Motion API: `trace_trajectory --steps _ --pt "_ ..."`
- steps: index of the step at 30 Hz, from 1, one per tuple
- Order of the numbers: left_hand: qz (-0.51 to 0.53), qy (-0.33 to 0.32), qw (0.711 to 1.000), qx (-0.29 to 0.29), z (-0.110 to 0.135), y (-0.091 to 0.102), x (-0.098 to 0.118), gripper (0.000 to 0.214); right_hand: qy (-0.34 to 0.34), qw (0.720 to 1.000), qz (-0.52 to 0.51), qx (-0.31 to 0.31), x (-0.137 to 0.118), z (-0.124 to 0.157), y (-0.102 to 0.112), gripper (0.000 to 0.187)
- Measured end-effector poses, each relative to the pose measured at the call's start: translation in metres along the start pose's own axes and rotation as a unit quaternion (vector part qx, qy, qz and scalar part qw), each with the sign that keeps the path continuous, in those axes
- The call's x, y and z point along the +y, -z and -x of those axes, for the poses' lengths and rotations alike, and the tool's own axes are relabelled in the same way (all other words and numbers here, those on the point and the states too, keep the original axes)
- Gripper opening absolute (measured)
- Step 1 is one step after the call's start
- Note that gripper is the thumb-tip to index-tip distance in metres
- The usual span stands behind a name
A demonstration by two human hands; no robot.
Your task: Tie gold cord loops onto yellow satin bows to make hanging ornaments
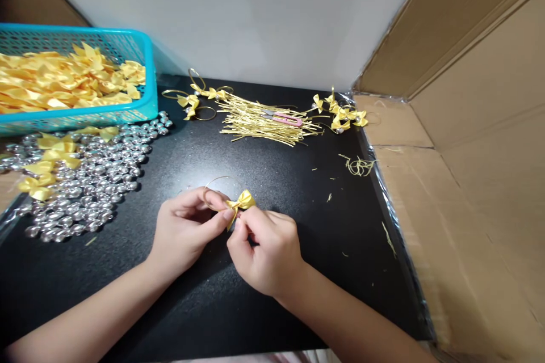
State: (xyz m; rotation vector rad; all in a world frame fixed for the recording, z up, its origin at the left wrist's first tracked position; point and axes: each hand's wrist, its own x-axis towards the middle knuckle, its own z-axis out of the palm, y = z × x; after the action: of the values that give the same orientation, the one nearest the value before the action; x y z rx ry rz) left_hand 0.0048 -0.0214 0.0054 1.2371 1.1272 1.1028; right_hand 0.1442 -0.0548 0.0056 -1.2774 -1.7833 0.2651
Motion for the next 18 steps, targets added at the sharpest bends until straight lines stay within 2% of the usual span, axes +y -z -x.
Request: trace_trajectory --steps 3,6,11,14,18 --pt "-0.003 0.000 1.000 -0.012 0.000 0.001 -0.001 0.013 -0.003 1.000 -0.028 -0.003 0.000 0.000 0.000 0.023" --pt "0.015 0.002 1.000 -0.007 -0.002 0.003 -0.001 0.012 -0.006 0.996 -0.087 -0.037 0.004 -0.001 0.004 0.018" --pt "0.049 0.014 0.999 -0.014 -0.007 0.006 0.000 0.013 0.048 0.986 -0.138 -0.083 0.014 -0.005 0.008 0.015" --pt "0.044 0.016 0.998 -0.035 -0.006 0.006 -0.001 0.013 0.051 0.987 -0.136 -0.069 0.017 -0.005 0.007 0.015" --pt "0.016 0.008 0.998 -0.054 -0.004 0.007 -0.002 0.012 0.014 0.995 -0.101 -0.014 0.017 -0.006 0.008 0.016"
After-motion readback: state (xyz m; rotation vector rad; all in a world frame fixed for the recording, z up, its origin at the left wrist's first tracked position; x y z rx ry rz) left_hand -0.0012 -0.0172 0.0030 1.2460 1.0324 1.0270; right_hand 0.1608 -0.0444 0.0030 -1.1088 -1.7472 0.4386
